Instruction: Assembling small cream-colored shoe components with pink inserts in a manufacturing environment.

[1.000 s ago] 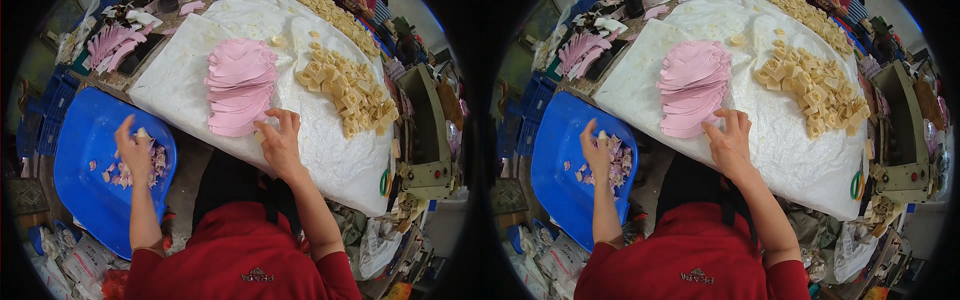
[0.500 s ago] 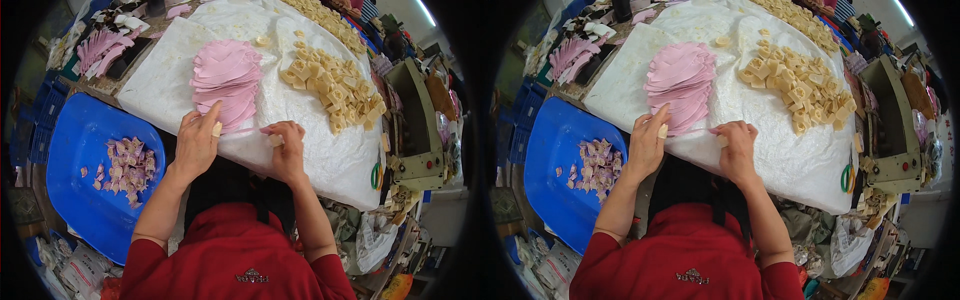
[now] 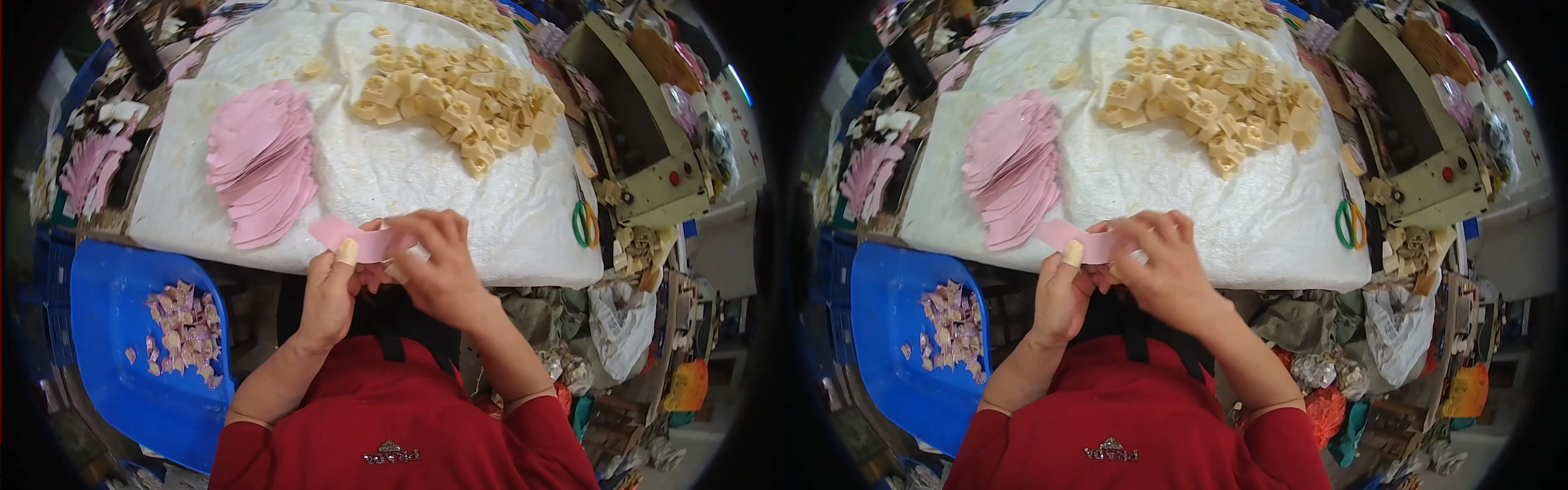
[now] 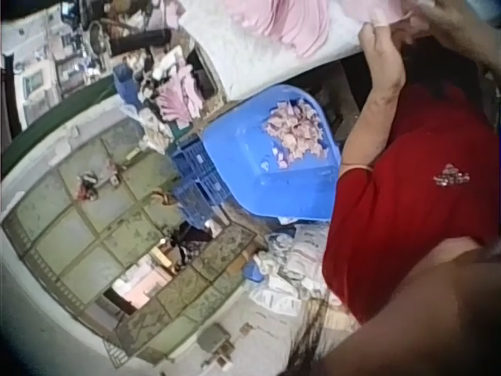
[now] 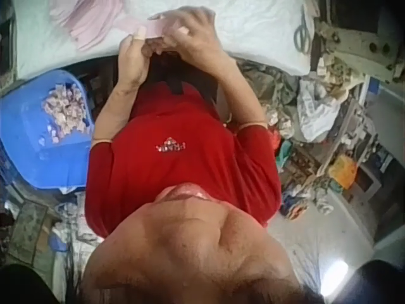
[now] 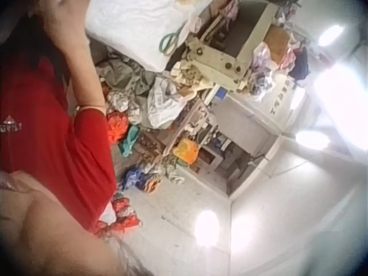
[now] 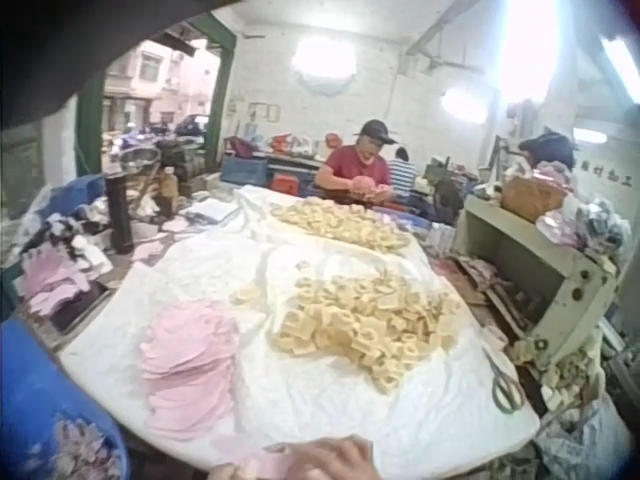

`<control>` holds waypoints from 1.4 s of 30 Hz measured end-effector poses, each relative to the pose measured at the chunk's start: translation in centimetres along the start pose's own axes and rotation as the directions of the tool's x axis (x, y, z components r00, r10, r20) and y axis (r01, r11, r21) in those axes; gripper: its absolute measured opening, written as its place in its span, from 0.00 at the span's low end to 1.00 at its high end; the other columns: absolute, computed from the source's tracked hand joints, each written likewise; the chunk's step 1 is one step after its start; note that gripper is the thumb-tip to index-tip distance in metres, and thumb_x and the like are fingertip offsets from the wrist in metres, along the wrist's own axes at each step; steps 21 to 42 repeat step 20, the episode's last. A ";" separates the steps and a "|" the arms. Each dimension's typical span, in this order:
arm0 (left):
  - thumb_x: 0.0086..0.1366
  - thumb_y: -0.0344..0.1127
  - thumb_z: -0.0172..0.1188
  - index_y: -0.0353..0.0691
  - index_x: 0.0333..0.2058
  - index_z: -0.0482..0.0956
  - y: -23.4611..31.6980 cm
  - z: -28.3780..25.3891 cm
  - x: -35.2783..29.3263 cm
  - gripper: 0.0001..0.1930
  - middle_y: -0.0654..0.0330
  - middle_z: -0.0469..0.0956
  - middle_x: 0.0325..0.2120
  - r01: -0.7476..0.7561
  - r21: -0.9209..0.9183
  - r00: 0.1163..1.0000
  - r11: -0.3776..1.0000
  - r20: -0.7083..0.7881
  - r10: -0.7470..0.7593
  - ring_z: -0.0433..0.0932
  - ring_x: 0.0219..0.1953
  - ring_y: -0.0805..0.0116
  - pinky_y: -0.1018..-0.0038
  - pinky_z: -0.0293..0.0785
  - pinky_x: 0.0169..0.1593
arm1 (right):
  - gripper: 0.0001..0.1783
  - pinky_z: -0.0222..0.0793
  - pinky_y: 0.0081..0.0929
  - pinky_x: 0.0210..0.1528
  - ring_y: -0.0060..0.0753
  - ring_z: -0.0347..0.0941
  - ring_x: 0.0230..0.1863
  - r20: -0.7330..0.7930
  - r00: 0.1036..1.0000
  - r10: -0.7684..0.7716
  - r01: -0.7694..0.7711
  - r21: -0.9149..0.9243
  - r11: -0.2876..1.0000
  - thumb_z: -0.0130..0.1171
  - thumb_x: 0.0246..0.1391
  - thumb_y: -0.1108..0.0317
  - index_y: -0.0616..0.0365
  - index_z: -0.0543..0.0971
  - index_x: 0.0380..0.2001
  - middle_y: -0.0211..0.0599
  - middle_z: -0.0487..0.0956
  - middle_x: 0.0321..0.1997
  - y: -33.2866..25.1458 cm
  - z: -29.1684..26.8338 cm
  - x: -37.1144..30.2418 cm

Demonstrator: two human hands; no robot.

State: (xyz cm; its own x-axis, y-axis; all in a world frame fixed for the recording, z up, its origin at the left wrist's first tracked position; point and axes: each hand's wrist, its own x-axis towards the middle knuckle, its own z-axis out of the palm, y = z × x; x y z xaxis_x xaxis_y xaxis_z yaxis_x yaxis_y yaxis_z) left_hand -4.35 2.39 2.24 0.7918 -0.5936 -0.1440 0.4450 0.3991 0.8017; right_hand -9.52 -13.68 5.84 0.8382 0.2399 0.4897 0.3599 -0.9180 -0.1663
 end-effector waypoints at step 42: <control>0.72 0.43 0.41 0.27 0.52 0.70 0.0 -1.9 2.5 0.23 0.60 0.77 0.30 -0.001 0.090 1.000 0.996 -0.012 0.002 0.72 0.30 0.78 0.81 0.66 0.35 | 0.31 0.65 0.38 0.43 0.40 0.67 0.38 -0.167 0.773 0.612 -0.589 0.170 0.790 0.72 0.32 0.67 0.57 0.73 0.45 0.42 0.69 0.40 8.0 6.6 0.0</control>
